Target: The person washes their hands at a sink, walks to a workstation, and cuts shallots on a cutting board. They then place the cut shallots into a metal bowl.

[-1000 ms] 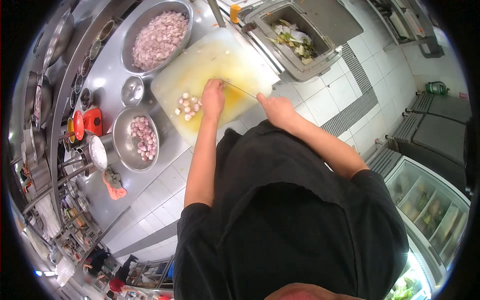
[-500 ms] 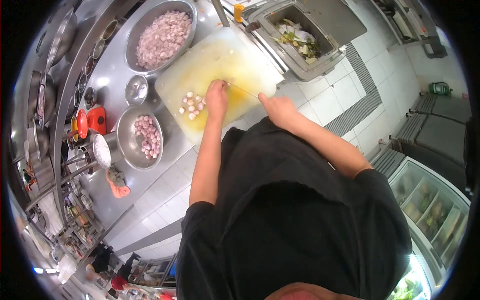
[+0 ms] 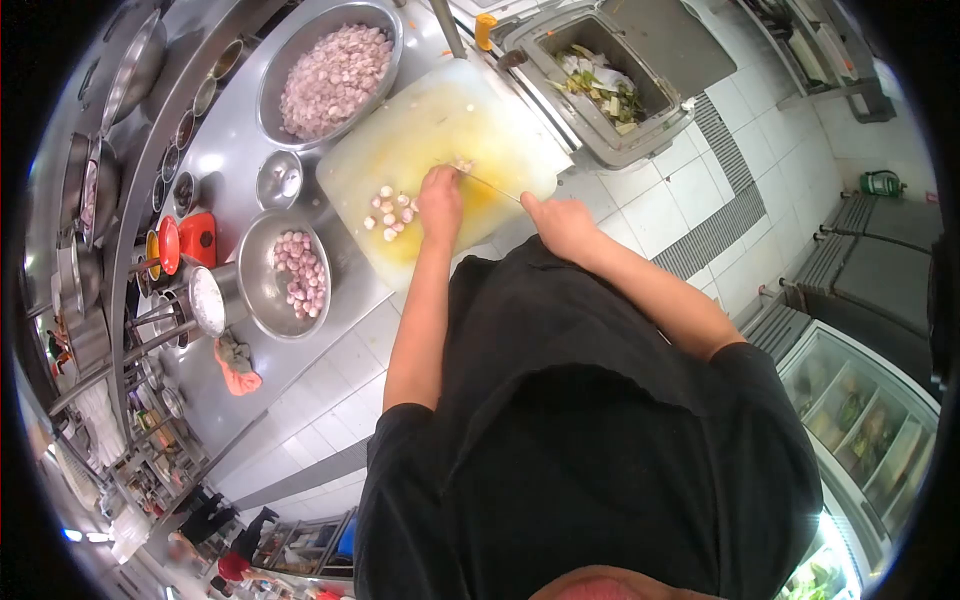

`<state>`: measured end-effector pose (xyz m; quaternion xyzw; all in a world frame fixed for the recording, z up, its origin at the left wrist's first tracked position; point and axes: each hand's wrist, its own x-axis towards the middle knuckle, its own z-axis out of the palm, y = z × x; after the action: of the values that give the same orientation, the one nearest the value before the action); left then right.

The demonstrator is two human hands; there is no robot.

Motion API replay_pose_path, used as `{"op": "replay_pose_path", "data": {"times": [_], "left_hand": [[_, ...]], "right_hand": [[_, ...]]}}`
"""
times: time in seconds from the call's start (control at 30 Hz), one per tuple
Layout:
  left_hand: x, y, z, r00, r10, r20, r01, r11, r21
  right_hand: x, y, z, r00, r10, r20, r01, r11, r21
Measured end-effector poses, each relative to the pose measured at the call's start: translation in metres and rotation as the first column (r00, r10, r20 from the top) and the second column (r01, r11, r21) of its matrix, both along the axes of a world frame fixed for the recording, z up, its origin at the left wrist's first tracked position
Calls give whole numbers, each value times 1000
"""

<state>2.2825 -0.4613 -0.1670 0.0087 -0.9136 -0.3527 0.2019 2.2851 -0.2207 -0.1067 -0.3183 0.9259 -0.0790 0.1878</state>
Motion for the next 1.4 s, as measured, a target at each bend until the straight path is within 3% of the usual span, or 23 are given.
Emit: {"op": "replay_pose_path", "data": {"times": [0.17, 0.43, 0.67, 0.77, 0.83, 0.9, 0.97, 1.07, 1.1, 1.17, 1.2, 1.27, 1.4], "left_hand": [[2, -4, -3, 1000, -9, 7, 9, 999, -36], [1, 0, -8, 998, 20, -53, -26, 994, -109], [1, -1, -9, 997, -6, -81, -3, 994, -111], [7, -17, 6, 1000, -31, 5, 32, 989, -146], [28, -34, 29, 996, 91, 25, -85, 983, -163], [44, -52, 37, 989, 95, 117, -68, 974, -215], [47, -62, 29, 989, -31, 145, 62, 974, -219], [33, -60, 26, 980, -63, 191, 117, 950, -291], [29, -54, 23, 979, -65, 192, 119, 951, -285], [18, -38, 19, 903, -20, 428, -56, 985, 164], [14, -37, 13, 902, -19, 430, -60, 984, 168], [10, -37, 4, 937, 67, 343, -65, 998, -17], [5, -33, 9, 955, 237, 178, -254, 964, 79]], "right_hand": [[1, -3, 3, 1000, 6, -3, -6, 999, 42], [4, 2, 5, 999, -32, 31, 34, 998, -50], [-2, 5, -1, 997, -8, 72, 8, 1000, 4], [-8, 2, -7, 996, -2, 85, 5, 999, -35], [-4, 1, 18, 989, -30, 147, 35, 999, -31], [-1, 2, 4, 984, -17, 177, 21, 1000, -19], [2, 6, -8, 979, -4, 203, 5, 1000, -4], [1, 8, -11, 974, -33, 223, 33, 999, 4], [-1, 10, -11, 977, -62, 204, 63, 998, 4], [-7, 13, -10, 980, -88, 176, 88, 996, 9], [-7, 13, -9, 980, -88, 179, 89, 996, 3], [-4, 11, -8, 978, -87, 189, 89, 996, -3], [-3, 11, -15, 981, -89, 172, 94, 995, -23]]}}
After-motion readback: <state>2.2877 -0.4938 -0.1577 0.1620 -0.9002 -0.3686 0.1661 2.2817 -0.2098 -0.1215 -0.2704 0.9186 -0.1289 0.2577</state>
